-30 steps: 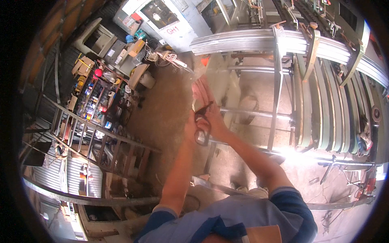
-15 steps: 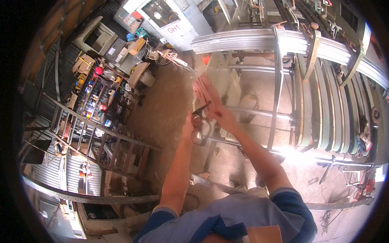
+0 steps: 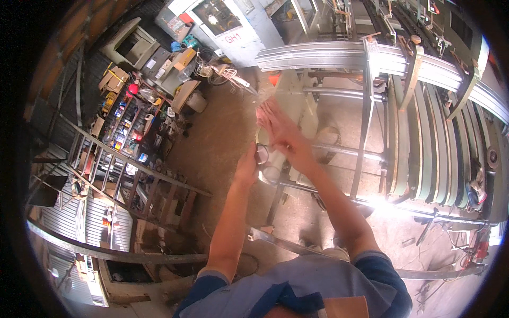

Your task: The person places a small green object on a table, walks through a workshop, and puts on safety glasses and gloves. They then pick up a metal ring from a table and walk toward a workbench.

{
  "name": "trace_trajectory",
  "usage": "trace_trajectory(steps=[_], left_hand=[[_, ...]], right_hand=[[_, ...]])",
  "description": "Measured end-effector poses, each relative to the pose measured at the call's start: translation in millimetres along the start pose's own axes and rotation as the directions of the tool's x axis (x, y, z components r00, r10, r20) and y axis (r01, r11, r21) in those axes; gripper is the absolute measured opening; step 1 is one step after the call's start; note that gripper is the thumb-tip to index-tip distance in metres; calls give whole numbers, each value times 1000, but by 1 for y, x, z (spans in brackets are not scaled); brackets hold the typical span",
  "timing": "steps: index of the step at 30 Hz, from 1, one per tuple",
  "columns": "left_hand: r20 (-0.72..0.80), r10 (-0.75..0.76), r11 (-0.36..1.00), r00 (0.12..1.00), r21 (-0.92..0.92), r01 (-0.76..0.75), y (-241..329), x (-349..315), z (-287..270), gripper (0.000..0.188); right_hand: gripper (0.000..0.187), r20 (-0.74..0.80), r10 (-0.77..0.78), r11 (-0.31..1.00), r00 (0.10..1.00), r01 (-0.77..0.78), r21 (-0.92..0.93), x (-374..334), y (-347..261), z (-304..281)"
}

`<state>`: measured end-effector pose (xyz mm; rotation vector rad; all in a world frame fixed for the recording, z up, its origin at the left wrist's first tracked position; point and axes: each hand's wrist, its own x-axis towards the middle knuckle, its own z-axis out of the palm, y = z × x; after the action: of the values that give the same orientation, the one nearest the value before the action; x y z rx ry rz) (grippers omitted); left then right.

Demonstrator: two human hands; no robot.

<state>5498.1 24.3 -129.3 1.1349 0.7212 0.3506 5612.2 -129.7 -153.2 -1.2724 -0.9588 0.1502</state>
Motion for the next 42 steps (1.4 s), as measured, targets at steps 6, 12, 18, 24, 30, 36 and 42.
trace_trajectory(steps=[6, 12, 18, 24, 30, 36, 42], left_hand=[[118, -32, 999, 993, 4, 31, -1, 0, 20, 35], [220, 28, 990, 975, -139, 3, -11, 21, 3, 33], [182, 29, 974, 983, -226, 13, -17, 21, 2, 29], [178, 78, 983, 981, -176, -46, -16, 15, 8, 29], [134, 148, 976, 980, -181, -123, -13, 14, 5, 29], [170, 136, 977, 976, -188, -103, -14, 15, 5, 26], [170, 163, 980, 972, -138, -141, -5, 3, -2, 31]], right_hand=[[16, 83, -195, 863, 977, 211, -459, 3, -9, 14], [16, -7, -255, 903, 967, 236, -358, 7, -11, 27], [13, -34, -232, 862, 972, 189, -471, 4, -19, 22], [15, 61, -301, 887, 952, 303, -348, -2, -12, 26], [15, 95, -310, 878, 946, 323, -353, -1, -13, 33], [15, -86, -226, 911, 970, 179, -371, 7, -15, 40], [15, -132, -266, 895, 955, 194, -402, -5, 4, 42]])
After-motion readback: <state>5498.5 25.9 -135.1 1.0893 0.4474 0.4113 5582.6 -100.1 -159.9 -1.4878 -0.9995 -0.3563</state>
